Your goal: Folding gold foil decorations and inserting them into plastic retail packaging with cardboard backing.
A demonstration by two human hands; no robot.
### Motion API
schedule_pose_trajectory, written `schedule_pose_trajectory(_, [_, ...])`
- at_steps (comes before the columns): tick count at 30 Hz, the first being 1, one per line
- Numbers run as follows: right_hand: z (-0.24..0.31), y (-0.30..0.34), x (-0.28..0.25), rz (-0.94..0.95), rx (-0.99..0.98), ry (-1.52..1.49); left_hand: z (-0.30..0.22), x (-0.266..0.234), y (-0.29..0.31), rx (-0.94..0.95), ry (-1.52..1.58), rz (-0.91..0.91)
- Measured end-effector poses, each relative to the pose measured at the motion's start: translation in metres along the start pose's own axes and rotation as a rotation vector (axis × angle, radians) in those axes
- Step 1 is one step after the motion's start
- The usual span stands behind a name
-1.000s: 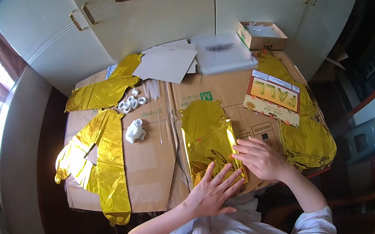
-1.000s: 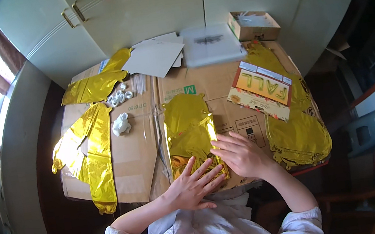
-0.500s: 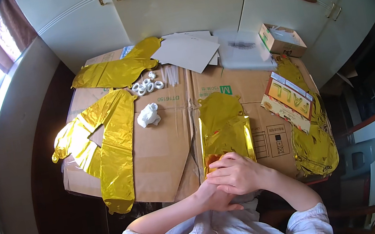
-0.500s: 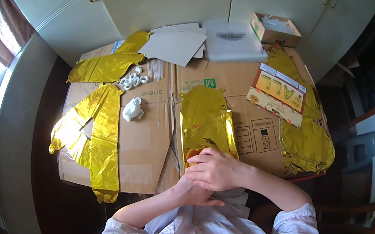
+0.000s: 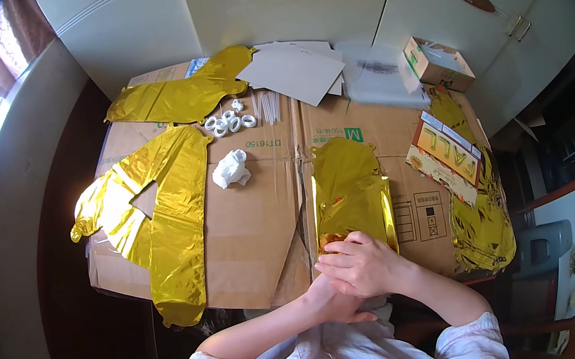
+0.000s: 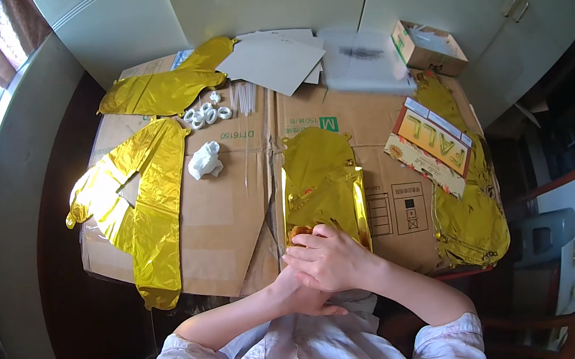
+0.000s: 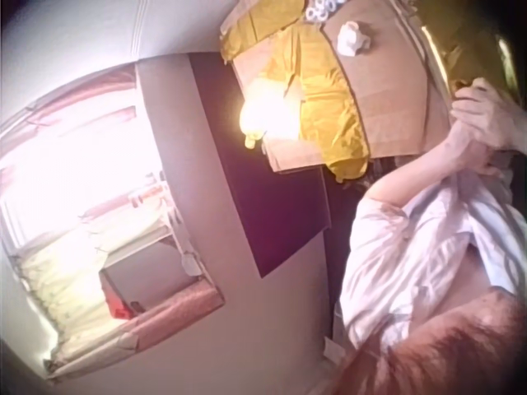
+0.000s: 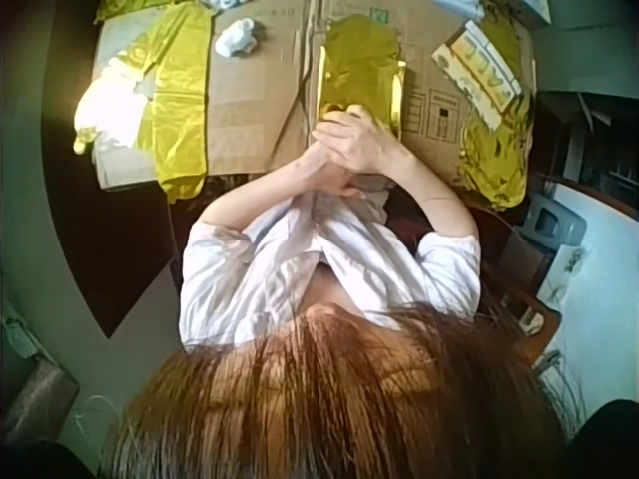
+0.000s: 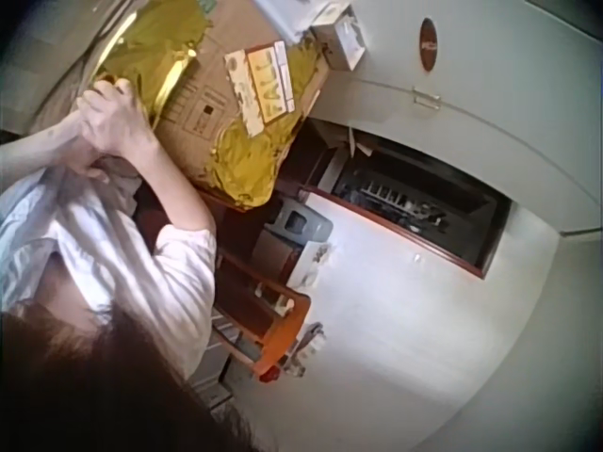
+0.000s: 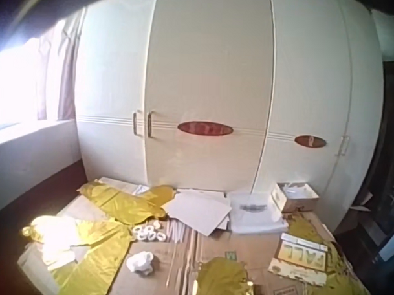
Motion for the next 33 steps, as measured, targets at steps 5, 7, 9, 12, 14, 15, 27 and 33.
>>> schedule_pose_trajectory(5, [-0.004,-0.003,0.003,-0.022,0.028,0.020,-0.001,-0.002,0.000,0.000,-0.009,0.005])
schedule_pose_trajectory(7, [-0.006,-0.005,0.001,-0.009,0.055,0.022,-0.001,-0.004,0.001,0.008,-0.001,-0.015])
schedule_pose_trajectory(9, [-0.010,-0.006,0.001,0.007,0.080,0.014,-0.002,-0.007,0.001,0.022,0.017,-0.025])
schedule_pose_trajectory(12, [-0.017,-0.006,0.002,0.016,0.092,-0.003,-0.005,-0.008,-0.001,0.039,0.019,0.001])
schedule_pose_trajectory(14, [-0.021,-0.006,0.002,-0.003,0.072,-0.002,-0.006,-0.005,-0.003,0.047,-0.013,0.011])
schedule_pose_trajectory(15, [-0.024,-0.006,0.003,-0.007,0.061,-0.044,-0.006,-0.004,-0.005,0.036,-0.024,0.028])
schedule_pose_trajectory(27, [-0.152,-0.034,-0.007,-0.143,0.615,-0.333,-0.011,-0.022,-0.008,-0.014,-0.229,0.097])
schedule_pose_trajectory(33, [-0.170,-0.049,0.003,-0.019,0.733,-0.457,-0.012,-0.022,-0.007,-0.007,-0.223,0.085])
Point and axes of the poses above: each hand's wrist, its own y-axis away from the middle knuckle, its own x-axis out of the palm, z = x × y, the point moved 10 cm from there along -y, towards the middle knuckle, and after that the axes turned 13 degrees about z, right-handed, at the moved point
